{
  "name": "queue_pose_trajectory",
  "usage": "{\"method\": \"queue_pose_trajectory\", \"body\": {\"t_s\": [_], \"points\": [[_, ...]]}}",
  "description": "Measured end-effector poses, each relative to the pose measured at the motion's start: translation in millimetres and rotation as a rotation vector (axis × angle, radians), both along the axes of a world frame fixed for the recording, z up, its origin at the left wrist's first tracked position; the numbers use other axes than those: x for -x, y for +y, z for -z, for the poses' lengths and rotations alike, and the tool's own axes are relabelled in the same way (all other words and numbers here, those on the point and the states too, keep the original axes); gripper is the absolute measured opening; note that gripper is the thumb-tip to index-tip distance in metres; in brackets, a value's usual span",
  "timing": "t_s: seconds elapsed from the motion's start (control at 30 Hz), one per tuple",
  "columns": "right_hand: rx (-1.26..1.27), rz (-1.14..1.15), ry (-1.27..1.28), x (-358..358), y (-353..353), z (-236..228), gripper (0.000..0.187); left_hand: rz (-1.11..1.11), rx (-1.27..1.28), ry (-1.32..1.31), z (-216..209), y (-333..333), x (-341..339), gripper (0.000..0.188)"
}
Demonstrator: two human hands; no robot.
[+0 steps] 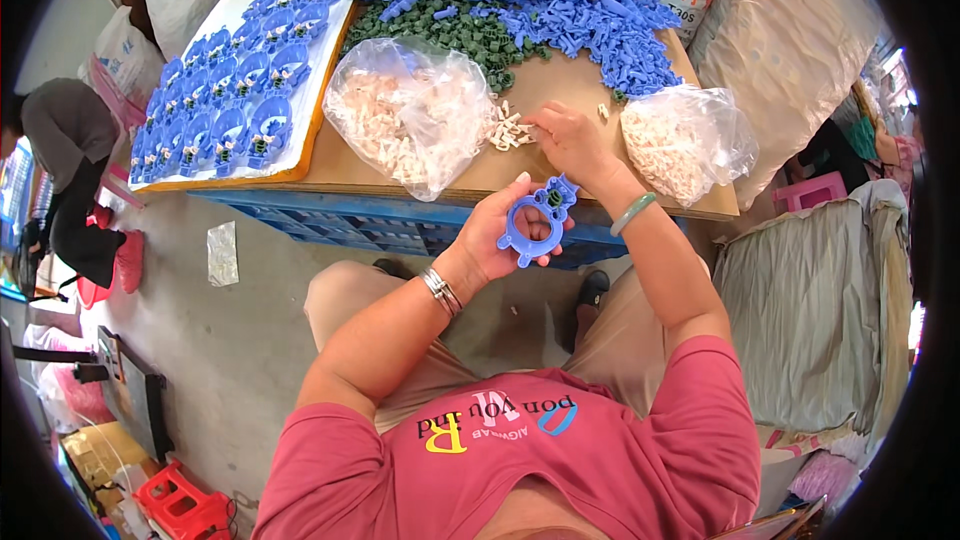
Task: Assembling small plastic toy components by snapping parts into a blue frame.
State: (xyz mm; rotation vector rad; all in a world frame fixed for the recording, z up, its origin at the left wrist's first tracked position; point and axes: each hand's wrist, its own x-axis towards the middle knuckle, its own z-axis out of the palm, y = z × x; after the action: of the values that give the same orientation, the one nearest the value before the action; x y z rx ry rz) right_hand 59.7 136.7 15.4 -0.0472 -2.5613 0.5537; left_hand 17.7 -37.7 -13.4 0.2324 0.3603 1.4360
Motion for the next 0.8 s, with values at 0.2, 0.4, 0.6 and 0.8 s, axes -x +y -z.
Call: {"method": "queue_pose_trajectory", "body": {"t_s": [0.2,0.4,0.6,0.8], "points": [[-0.055,0.036,-0.027,2.2,5.7,5.7,0.013,-0.073,0.002,-0.015,-0.9,0.1,3.6,0.054],[-0.056,0.129,-0.055,4.9,3.2,6.4,0.01,-0.112,0.043,0.022,-5.7,1.0,3.4,0.049],[0.094,0.217,0.01,1.4,3.0,-1.0,0.008,-0.182,0.02,0.029,-8.7,0.1,2.1,0.047],[0.799,0.029,-0.038,-21.0,-4.2,-46.4,0.008,-0.233,-0.007,0.018,-13.8,-1.7,5.3,0.043]]}}
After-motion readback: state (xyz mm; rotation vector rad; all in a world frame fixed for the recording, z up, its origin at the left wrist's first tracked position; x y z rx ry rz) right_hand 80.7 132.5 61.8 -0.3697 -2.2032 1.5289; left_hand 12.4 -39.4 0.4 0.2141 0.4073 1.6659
